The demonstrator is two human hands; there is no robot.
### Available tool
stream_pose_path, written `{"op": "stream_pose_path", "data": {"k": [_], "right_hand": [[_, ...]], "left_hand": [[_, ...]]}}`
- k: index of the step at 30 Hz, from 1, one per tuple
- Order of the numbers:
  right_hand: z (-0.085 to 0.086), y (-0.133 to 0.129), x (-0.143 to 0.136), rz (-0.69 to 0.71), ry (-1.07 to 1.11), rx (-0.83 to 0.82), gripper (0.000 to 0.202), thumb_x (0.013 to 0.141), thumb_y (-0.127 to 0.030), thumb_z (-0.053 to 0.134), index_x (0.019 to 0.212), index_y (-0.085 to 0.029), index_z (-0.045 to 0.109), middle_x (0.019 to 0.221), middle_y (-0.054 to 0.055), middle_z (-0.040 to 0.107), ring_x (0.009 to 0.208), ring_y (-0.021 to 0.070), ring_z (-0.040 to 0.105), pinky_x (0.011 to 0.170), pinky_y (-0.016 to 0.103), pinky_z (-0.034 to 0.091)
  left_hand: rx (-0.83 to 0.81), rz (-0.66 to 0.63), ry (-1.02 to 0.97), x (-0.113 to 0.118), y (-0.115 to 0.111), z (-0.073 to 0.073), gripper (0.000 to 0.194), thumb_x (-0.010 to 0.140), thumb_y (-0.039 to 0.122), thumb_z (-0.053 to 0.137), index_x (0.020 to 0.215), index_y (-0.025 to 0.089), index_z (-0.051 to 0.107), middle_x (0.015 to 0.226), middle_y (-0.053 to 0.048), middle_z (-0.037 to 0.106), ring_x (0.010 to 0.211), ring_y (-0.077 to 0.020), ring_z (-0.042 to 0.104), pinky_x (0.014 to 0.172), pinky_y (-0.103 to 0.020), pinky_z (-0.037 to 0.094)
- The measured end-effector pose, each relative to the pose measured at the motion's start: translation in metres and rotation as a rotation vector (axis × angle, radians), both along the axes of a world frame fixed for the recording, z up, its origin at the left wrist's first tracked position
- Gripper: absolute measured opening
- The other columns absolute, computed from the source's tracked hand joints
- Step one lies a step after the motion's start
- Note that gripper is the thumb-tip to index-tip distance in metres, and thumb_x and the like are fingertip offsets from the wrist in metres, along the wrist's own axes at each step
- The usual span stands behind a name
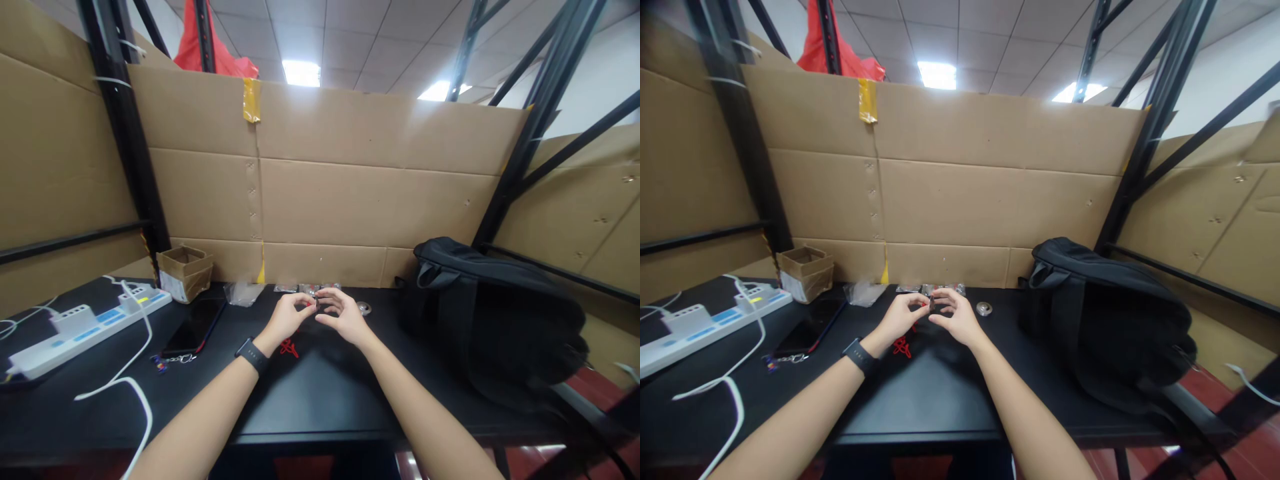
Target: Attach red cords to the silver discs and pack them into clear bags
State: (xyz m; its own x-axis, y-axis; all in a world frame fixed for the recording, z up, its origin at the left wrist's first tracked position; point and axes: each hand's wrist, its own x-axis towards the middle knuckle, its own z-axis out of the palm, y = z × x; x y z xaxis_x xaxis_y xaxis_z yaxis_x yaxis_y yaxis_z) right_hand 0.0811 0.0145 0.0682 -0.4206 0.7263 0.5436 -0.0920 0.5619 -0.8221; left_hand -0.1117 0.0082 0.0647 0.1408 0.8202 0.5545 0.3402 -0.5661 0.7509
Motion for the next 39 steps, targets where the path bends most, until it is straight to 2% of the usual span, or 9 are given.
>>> {"op": "stream_pose_path", "data": {"k": [4, 9, 14, 21, 26, 30, 39], "right_hand": [[0.002, -0.002, -0.003, -0.016, 0.003, -0.009, 0.047, 0.072, -0.023, 0.079, 0.115, -0.024, 0.061, 0.119, 0.009, 0.069, 0.108, 0.0237, 0.067, 0.085, 0.035, 0.053], [0.001, -0.006, -0.007, -0.049, 0.003, 0.006, 0.045, 0.073, -0.025, 0.078, 0.115, -0.024, 0.061, 0.116, 0.009, 0.07, 0.106, 0.0238, 0.069, 0.081, 0.034, 0.054], [0.001, -0.006, -0.007, -0.106, -0.01, 0.047, 0.043, 0.074, -0.025, 0.077, 0.114, -0.024, 0.061, 0.116, 0.009, 0.07, 0.106, 0.0236, 0.069, 0.078, 0.033, 0.055], [0.001, -0.004, -0.003, -0.103, -0.017, 0.041, 0.043, 0.074, -0.027, 0.078, 0.114, -0.024, 0.062, 0.114, 0.01, 0.071, 0.106, 0.0248, 0.069, 0.078, 0.034, 0.056], [-0.003, -0.002, -0.005, -0.115, -0.027, 0.032, 0.043, 0.073, -0.029, 0.078, 0.113, -0.023, 0.062, 0.113, 0.01, 0.072, 0.104, 0.0249, 0.07, 0.076, 0.034, 0.056], [-0.004, -0.003, -0.006, -0.111, -0.027, 0.026, 0.043, 0.073, -0.028, 0.078, 0.113, -0.023, 0.062, 0.113, 0.01, 0.072, 0.104, 0.0248, 0.07, 0.076, 0.033, 0.056], [0.001, -0.006, -0.005, -0.067, 0.03, -0.037, 0.045, 0.07, -0.031, 0.081, 0.111, -0.022, 0.062, 0.114, 0.011, 0.071, 0.104, 0.0254, 0.07, 0.079, 0.036, 0.058]], "left_hand": [[0.018, 0.002, 0.018, 0.0, -0.002, 0.001, 0.01, 0.079, 0.024, 0.069, 0.083, 0.017, 0.074, 0.087, -0.006, 0.076, 0.084, -0.0208, 0.07, 0.084, -0.032, 0.053], [0.06, 0.084, 0.063, 0.0, -0.005, 0.002, 0.009, 0.079, 0.023, 0.068, 0.083, 0.018, 0.074, 0.088, -0.005, 0.076, 0.085, -0.0206, 0.07, 0.083, -0.031, 0.052], [0.062, 0.09, 0.018, 0.003, -0.007, 0.004, 0.01, 0.079, 0.025, 0.068, 0.086, 0.018, 0.072, 0.09, -0.005, 0.075, 0.086, -0.0197, 0.07, 0.084, -0.031, 0.053], [0.057, 0.089, -0.046, 0.008, -0.01, 0.006, 0.012, 0.078, 0.025, 0.069, 0.088, 0.019, 0.068, 0.092, -0.004, 0.074, 0.086, -0.0191, 0.069, 0.085, -0.031, 0.052], [0.089, 0.145, 0.021, 0.009, -0.014, 0.007, 0.006, 0.08, 0.022, 0.065, 0.084, 0.02, 0.068, 0.088, -0.002, 0.074, 0.088, -0.02, 0.068, 0.086, -0.031, 0.05], [0.115, 0.175, 0.044, 0.011, -0.019, 0.01, 0.011, 0.078, 0.019, 0.064, 0.088, 0.022, 0.062, 0.092, -0.001, 0.072, 0.093, -0.0194, 0.068, 0.087, -0.03, 0.048], [0.059, 0.043, -0.042, 0.008, -0.008, 0.005, 0.009, 0.079, 0.024, 0.065, 0.079, 0.019, 0.057, 0.083, -0.001, 0.067, 0.087, -0.0177, 0.065, 0.086, -0.029, 0.048]]}}
